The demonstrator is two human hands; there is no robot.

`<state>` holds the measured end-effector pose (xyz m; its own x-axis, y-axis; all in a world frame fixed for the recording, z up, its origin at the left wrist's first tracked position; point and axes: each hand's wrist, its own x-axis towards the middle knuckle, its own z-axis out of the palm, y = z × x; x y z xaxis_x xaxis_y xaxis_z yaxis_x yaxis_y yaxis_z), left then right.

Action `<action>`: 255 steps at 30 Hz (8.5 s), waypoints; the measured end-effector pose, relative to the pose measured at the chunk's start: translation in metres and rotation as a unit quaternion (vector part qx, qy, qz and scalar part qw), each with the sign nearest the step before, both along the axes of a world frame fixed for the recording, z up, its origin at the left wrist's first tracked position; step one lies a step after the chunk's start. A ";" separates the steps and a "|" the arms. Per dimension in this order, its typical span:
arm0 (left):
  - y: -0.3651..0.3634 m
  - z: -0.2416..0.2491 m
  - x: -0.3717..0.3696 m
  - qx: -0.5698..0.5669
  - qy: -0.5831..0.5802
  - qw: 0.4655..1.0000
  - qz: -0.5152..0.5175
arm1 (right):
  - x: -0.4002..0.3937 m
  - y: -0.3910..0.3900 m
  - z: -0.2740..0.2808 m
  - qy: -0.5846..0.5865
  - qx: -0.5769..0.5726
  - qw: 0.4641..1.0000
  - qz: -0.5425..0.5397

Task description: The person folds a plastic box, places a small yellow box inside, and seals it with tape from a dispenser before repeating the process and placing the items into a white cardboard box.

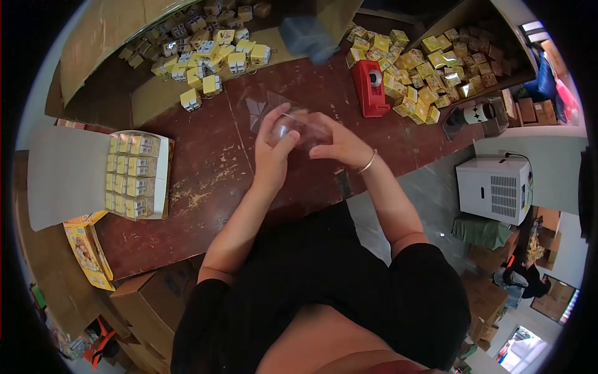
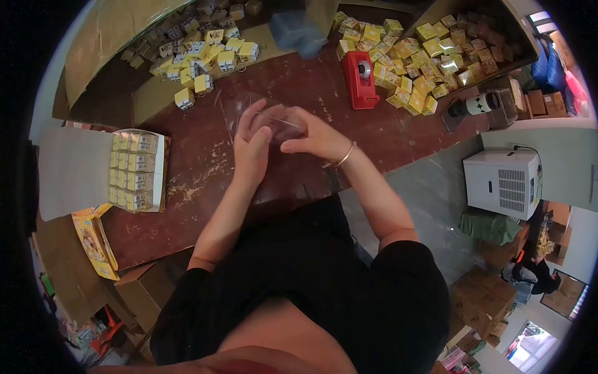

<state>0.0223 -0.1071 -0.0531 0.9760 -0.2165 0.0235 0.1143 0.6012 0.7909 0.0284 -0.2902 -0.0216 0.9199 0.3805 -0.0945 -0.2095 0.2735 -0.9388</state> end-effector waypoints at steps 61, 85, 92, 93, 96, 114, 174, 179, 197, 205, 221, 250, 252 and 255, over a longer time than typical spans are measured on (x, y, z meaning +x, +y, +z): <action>0.084 -0.030 -0.035 0.137 0.080 0.983 0.093 | 0.015 0.093 -0.013 0.009 -0.220 0.961 0.168; 0.099 -0.027 -0.020 0.273 -0.072 0.924 0.257 | 0.011 0.126 -0.023 0.161 -0.061 0.984 0.043; 0.107 -0.026 -0.021 0.307 -0.133 0.904 0.264 | 0.017 0.135 -0.015 0.139 -0.041 0.989 0.020; 0.111 -0.028 -0.024 0.339 -0.158 0.889 0.264 | 0.023 0.134 -0.011 0.128 -0.082 0.986 0.070; 0.148 -0.027 -0.027 0.416 -0.101 0.896 0.118 | 0.042 0.136 -0.004 0.028 -0.206 0.954 0.217; 0.213 -0.049 -0.055 -0.077 0.105 0.991 -0.017 | 0.105 0.134 -0.065 -0.371 -0.393 0.836 0.096; 0.075 -0.037 -0.025 0.361 -0.245 0.889 0.138 | 0.007 0.065 -0.067 0.135 -0.061 0.987 0.063; 0.055 -0.031 -0.014 0.271 -0.063 0.945 0.173 | -0.027 0.097 -0.055 -0.224 -0.329 0.914 -0.079; 0.035 0.001 0.001 0.277 -0.106 0.952 0.074 | -0.035 0.072 -0.050 -0.180 -0.328 0.916 -0.145; 0.017 -0.010 0.000 0.366 -0.286 0.883 0.066 | -0.043 0.048 -0.053 -0.146 -0.296 0.933 -0.144; -0.126 -0.055 0.058 0.275 -0.278 0.903 -0.179 | 0.028 -0.162 -0.081 -0.036 -0.304 0.865 -0.398; -0.109 -0.042 0.041 0.405 -0.325 0.854 0.037 | -0.026 -0.082 -0.067 0.221 -0.046 0.940 -0.257; -0.103 -0.038 0.036 0.352 -0.242 0.904 -0.036 | -0.023 -0.076 -0.083 0.038 -0.128 0.921 -0.366; -0.098 -0.031 0.037 0.318 -0.155 0.927 -0.127 | -0.018 -0.075 -0.083 -0.109 -0.172 0.924 -0.325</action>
<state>0.0593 -0.2054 -0.0841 0.8595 -0.5044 0.0834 -0.1045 -0.0136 0.9944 0.0103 -0.3648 -0.1051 0.9549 -0.2766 0.1078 0.0985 -0.0474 -0.9940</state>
